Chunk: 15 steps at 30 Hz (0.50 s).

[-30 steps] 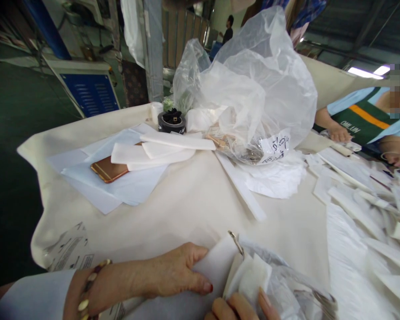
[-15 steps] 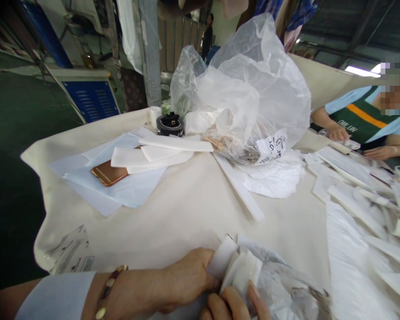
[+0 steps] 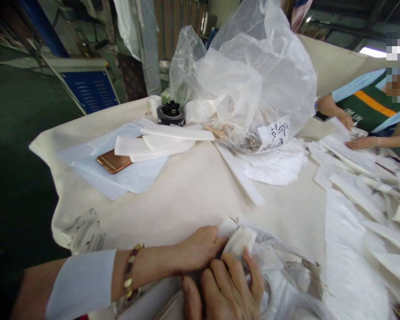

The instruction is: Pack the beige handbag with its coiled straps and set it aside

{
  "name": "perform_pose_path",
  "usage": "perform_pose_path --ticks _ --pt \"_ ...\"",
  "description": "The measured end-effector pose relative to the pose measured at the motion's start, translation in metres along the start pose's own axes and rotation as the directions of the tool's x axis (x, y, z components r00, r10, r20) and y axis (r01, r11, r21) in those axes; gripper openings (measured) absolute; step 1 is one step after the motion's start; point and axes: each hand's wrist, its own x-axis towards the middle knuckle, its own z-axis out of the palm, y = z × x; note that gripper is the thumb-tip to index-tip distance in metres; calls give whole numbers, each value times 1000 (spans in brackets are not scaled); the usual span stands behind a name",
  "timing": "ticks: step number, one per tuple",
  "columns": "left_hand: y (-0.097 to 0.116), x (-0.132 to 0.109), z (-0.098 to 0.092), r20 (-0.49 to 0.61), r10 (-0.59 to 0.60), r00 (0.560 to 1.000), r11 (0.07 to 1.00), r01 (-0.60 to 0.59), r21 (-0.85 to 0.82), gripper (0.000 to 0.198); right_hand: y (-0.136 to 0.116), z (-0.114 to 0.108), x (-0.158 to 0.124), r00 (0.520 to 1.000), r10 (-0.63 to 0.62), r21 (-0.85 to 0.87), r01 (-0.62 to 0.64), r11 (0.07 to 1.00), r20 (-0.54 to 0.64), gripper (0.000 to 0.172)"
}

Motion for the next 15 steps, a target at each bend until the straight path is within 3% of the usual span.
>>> perform_pose_path --ticks 3,6,8,12,15 --pt "5 2 -1 -1 -108 994 989 107 -102 32 -1 -4 2 997 43 25 -45 999 71 44" --pt "13 -3 -4 39 -184 982 955 188 -229 54 6 -7 3 989 -57 -26 61 998 135 34" --pt "16 -6 -5 113 -198 974 919 225 -324 61 12 -7 3 976 -123 -79 139 987 177 24" --pt "9 -2 -5 264 -220 939 790 330 -516 56 22 -6 2 959 -161 -150 199 969 232 26" --pt "-2 7 -5 288 -124 950 725 285 -627 57 27 -7 2 935 -206 -161 260 952 289 28"
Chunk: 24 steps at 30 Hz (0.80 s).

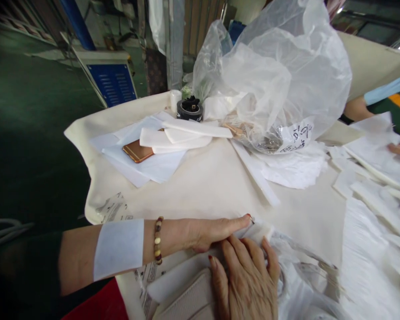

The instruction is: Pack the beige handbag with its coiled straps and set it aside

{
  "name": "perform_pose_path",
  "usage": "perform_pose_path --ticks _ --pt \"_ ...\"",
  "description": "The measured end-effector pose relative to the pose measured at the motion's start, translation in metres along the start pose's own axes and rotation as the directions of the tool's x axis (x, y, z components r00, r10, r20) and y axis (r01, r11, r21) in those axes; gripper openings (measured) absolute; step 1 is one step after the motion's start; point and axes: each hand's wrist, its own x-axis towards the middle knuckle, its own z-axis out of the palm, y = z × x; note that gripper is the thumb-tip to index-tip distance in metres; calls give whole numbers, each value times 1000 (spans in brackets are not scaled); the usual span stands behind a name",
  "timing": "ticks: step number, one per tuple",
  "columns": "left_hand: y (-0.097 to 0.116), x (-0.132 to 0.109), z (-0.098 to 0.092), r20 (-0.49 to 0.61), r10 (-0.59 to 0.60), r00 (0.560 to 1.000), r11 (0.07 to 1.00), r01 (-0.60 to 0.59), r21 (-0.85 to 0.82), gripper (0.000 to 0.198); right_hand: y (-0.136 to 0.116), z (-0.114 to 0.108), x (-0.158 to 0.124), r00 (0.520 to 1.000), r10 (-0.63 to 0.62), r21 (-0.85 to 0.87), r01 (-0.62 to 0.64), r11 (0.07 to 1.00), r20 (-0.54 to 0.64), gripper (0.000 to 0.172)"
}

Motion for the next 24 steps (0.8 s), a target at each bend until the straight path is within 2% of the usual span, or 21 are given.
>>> perform_pose_path --ticks 2,4,6,7,10,11,12,13,14,15,17,19,21,22,24 --pt "0 5 -4 42 0 999 999 2 -46 56 2 0 0 999 -36 -14 36 999 24 31" --pt "4 5 -6 64 -88 994 995 91 -36 56 3 -1 0 998 -54 -33 55 998 34 33" --pt "6 -2 -8 36 -147 988 989 147 15 54 3 -1 0 997 -54 -46 56 997 47 32" --pt "6 -8 -9 6 -140 990 989 140 36 52 2 -1 0 998 -46 -49 49 998 52 32" --pt "-7 -37 -19 -138 15 990 997 -3 80 26 1 -2 -2 998 -20 -44 23 999 65 31" --pt "-14 -50 -25 -162 104 981 986 -79 149 18 1 -2 -2 997 -18 -37 21 999 70 30" --pt "-23 -65 -32 -144 234 962 934 -181 310 21 2 -2 -3 997 -17 -29 19 999 72 30" --pt "-32 -80 -39 -49 385 922 790 -302 534 28 2 -2 -3 997 -15 -23 16 1000 75 29" --pt "-41 -94 -46 97 479 873 582 -398 710 35 2 -2 -3 997 -9 -20 11 1000 74 29" --pt "-48 -107 -53 261 507 822 356 -475 805 39 3 -2 -3 997 -4 -20 6 1000 72 30" --pt "-57 -125 -62 476 491 729 -28 -533 846 34 3 -2 -3 997 5 -18 -4 1000 71 31" --pt "-58 -131 -66 603 439 666 -291 -529 797 29 3 -2 -2 998 14 -11 -13 1000 65 31" --pt "-53 -127 -66 698 359 619 -448 -542 711 31 2 -2 -2 999 19 -1 -19 1000 47 30" --pt "-50 -123 -66 735 312 602 -480 -567 669 31 2 -1 -2 999 22 2 -22 1000 30 29" --pt "-46 -111 -66 775 269 572 -462 -630 625 29 2 0 -2 1000 18 5 -18 1000 10 28"
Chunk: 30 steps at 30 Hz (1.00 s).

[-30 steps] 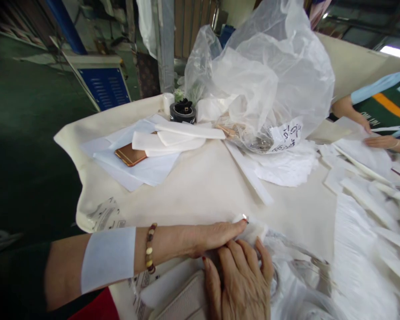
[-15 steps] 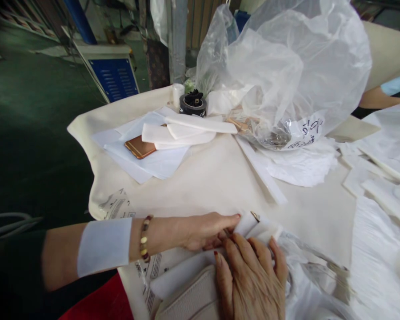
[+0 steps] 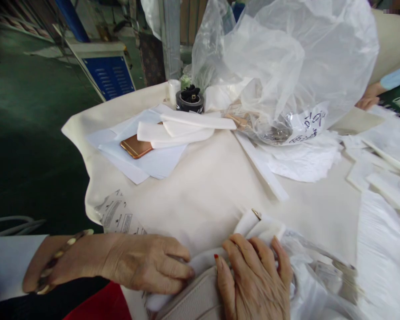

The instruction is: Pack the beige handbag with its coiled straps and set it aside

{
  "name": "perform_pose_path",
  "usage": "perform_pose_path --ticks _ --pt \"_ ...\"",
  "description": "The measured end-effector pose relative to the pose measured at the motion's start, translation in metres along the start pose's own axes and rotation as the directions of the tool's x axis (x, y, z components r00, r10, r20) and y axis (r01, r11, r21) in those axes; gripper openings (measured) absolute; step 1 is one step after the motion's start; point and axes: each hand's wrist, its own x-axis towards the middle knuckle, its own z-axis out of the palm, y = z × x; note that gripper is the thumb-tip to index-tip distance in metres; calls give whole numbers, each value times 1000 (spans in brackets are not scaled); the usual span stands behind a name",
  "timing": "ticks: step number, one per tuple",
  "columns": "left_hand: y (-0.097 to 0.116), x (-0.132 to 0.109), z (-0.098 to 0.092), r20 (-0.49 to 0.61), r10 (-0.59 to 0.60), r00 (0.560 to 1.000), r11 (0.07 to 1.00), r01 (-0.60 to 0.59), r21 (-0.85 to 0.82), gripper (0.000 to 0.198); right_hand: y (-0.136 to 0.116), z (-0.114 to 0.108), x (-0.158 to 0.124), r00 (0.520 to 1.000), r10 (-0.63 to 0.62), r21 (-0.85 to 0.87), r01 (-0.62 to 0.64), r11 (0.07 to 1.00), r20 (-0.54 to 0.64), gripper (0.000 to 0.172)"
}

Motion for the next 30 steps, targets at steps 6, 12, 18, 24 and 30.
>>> perform_pose_path --ticks 6,12,18,24,30 --pt "-6 16 23 -115 -115 987 985 98 -143 21 0 -2 1 999 -3 36 1 999 45 27" --pt "11 35 39 -196 -652 732 669 434 -603 17 -3 -3 5 998 58 127 -61 990 27 24" --pt "25 56 30 275 -919 283 -132 437 -890 13 -16 -4 13 973 230 287 -212 934 -27 26" --pt "29 46 29 35 -909 416 165 436 -885 17 -28 -9 18 956 294 378 -266 887 -15 21" --pt "27 36 42 51 -941 334 156 564 -811 30 -29 -11 19 937 345 380 -300 875 -55 20"
